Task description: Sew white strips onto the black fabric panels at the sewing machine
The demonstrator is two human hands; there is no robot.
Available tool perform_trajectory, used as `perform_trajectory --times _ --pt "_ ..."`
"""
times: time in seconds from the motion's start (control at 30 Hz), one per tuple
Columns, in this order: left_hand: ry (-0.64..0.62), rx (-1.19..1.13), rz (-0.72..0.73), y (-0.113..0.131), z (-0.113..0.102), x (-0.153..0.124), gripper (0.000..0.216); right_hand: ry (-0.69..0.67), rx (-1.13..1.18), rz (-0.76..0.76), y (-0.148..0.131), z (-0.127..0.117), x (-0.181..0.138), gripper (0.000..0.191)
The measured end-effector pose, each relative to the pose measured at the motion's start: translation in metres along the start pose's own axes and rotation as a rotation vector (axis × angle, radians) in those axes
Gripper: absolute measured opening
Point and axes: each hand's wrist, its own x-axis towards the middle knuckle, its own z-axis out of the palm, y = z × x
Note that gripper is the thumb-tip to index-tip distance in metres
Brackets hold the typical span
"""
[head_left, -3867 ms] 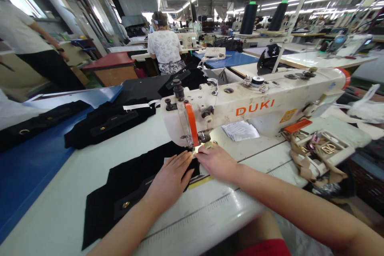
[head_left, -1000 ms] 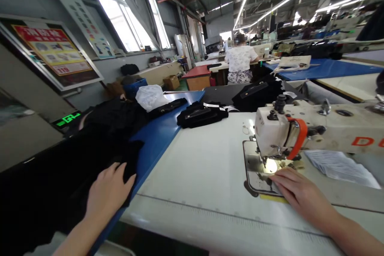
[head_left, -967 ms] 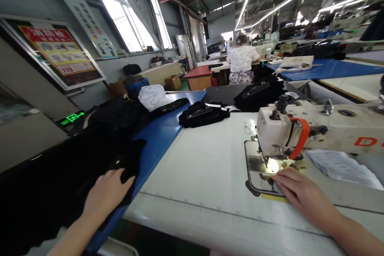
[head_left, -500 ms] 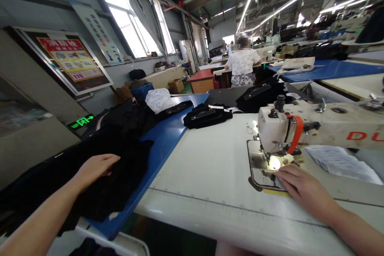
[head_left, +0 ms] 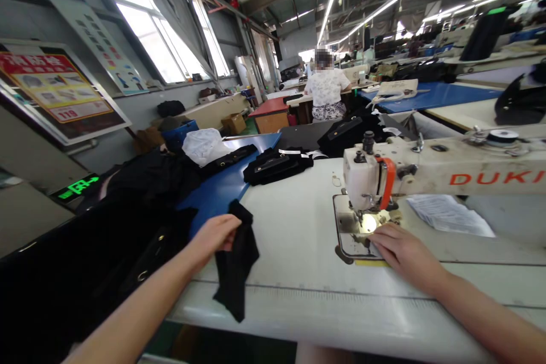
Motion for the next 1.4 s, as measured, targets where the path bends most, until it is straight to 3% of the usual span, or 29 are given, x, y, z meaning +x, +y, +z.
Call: perform_trajectory --times 0.1,0.2,0.27,0.33,0.47,0.53,0.67,0.77,0.83,0.93,1.0,1.13,1.4 --pt "-0.18 -0.146 -0.023 -0.005 0.082 -0.002 0.019 -0.028 -0.018 0.029 -0.002 -0.003 0.003 0.024" --pt "-0.314 -0.26 0.0 0.001 0.126 -0.006 0.024 -0.034 -0.039 0.043 -0.003 -0.004 0.005 0.023" --pt "-0.336 -0.265 0.093 0.008 0.134 -0.006 0.031 -0.037 -0.054 0.049 -0.002 -0.005 0.007 0.023" --pt "-0.276 -0.107 0.328 0.012 0.133 -0.002 0.036 -0.031 -0.052 0.059 -0.002 -0.005 0.008 0.023" --pt "-0.248 0.567 0.968 0.001 0.133 0.011 0.045 0.04 -0.024 0.074 -0.003 -0.007 0.01 0.024" --pt "-0.279 0.799 1.079 -0.012 0.14 0.015 0.05 0.102 -0.011 0.095 0.0 -0.011 0.007 0.024" --pt "-0.16 0.934 0.938 -0.032 0.156 0.01 0.053 0.221 -0.054 0.191 0.024 -0.034 -0.013 0.024" --pt "-0.068 0.939 0.808 -0.035 0.167 0.003 0.055 0.252 -0.21 0.363 0.052 -0.061 -0.031 0.025" --pt "-0.021 0.938 0.763 -0.033 0.174 0.001 0.056 0.154 -0.311 0.497 0.067 -0.078 -0.04 0.022" --pt "0.024 0.941 0.734 -0.03 0.183 0.001 0.058 -0.103 -0.375 0.58 0.078 -0.093 -0.045 0.014" --pt "0.046 0.941 0.729 -0.031 0.187 0.003 0.06 -0.186 -0.391 0.577 0.079 -0.094 -0.046 0.012" --pt "0.071 0.933 0.734 -0.034 0.188 0.006 0.06 -0.179 -0.433 0.581 0.079 -0.086 -0.046 0.019" --pt "0.107 0.854 0.728 -0.03 0.189 0.004 0.063 -0.026 -0.464 0.572 0.084 -0.082 -0.053 0.018"
